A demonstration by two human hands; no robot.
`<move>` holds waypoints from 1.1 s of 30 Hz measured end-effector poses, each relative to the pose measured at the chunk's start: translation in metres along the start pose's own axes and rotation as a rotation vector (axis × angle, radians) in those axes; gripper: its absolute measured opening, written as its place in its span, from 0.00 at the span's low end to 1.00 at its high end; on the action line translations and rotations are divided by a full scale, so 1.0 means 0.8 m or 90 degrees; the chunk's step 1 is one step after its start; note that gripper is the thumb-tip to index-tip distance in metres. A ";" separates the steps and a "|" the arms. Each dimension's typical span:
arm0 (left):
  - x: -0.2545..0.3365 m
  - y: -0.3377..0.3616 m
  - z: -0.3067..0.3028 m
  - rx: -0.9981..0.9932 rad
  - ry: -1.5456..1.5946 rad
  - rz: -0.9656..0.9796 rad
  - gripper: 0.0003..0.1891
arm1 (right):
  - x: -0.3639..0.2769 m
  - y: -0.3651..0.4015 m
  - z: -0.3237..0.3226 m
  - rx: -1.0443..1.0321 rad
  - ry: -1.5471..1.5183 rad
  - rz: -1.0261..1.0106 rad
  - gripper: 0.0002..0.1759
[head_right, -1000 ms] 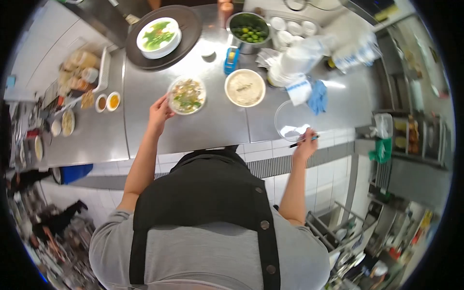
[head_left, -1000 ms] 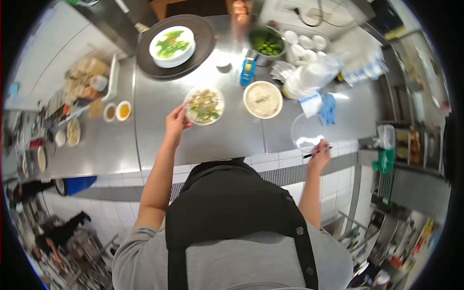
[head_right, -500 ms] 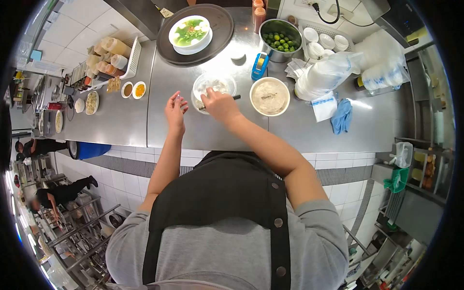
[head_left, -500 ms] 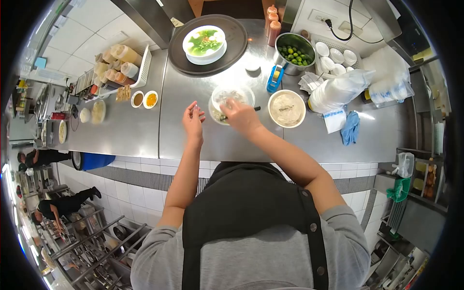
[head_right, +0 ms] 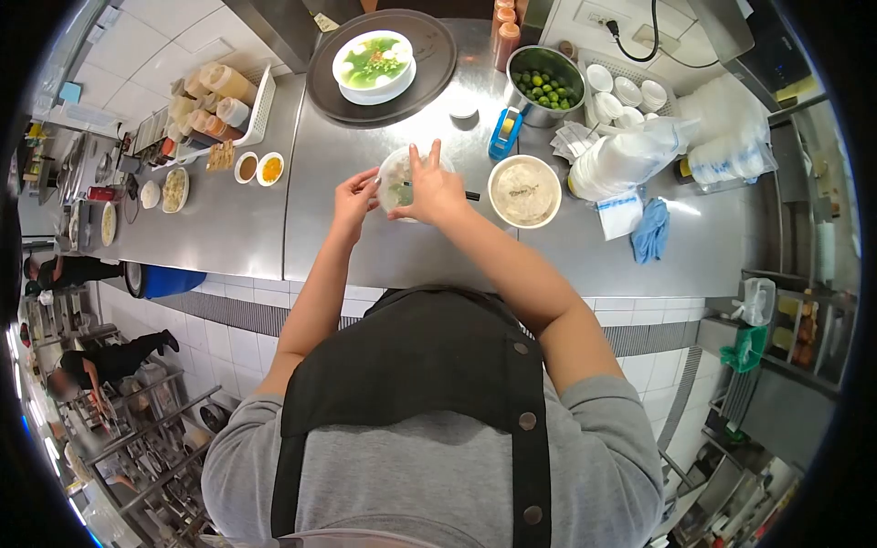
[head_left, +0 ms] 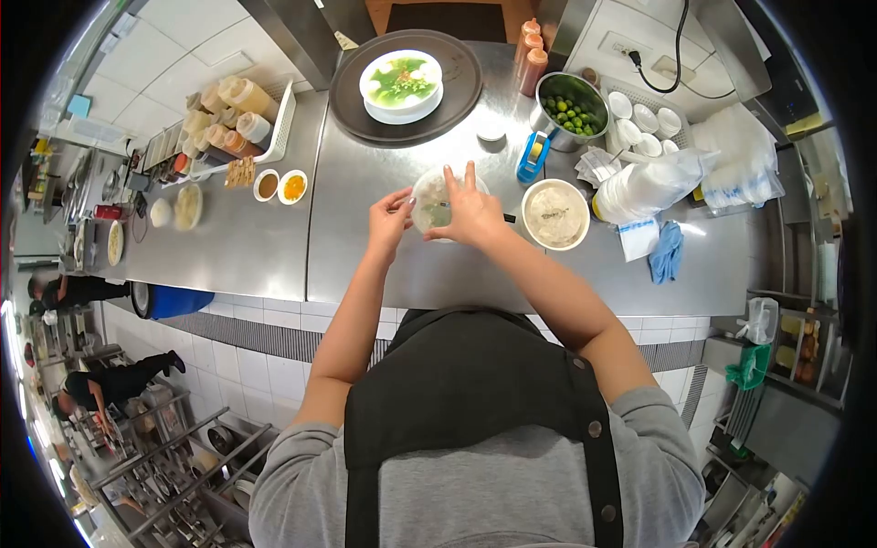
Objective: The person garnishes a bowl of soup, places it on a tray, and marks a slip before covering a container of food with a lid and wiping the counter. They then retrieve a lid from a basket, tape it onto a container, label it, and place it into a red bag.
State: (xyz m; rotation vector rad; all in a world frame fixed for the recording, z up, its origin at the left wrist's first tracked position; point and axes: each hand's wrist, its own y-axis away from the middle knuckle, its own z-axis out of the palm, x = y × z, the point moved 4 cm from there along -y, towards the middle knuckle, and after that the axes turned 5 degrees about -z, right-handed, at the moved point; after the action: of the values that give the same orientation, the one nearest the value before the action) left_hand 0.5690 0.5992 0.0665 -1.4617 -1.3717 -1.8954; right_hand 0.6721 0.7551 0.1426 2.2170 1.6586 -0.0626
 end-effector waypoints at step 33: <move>0.060 0.038 0.115 -0.054 -0.815 0.525 0.44 | 0.058 0.075 0.097 0.171 -0.628 0.217 0.31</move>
State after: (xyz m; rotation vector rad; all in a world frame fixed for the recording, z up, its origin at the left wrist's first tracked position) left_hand 0.6215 0.6760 0.1212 -2.8513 -0.7245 -0.3991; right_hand 0.7568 0.7589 0.0749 2.0420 0.7503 -1.1301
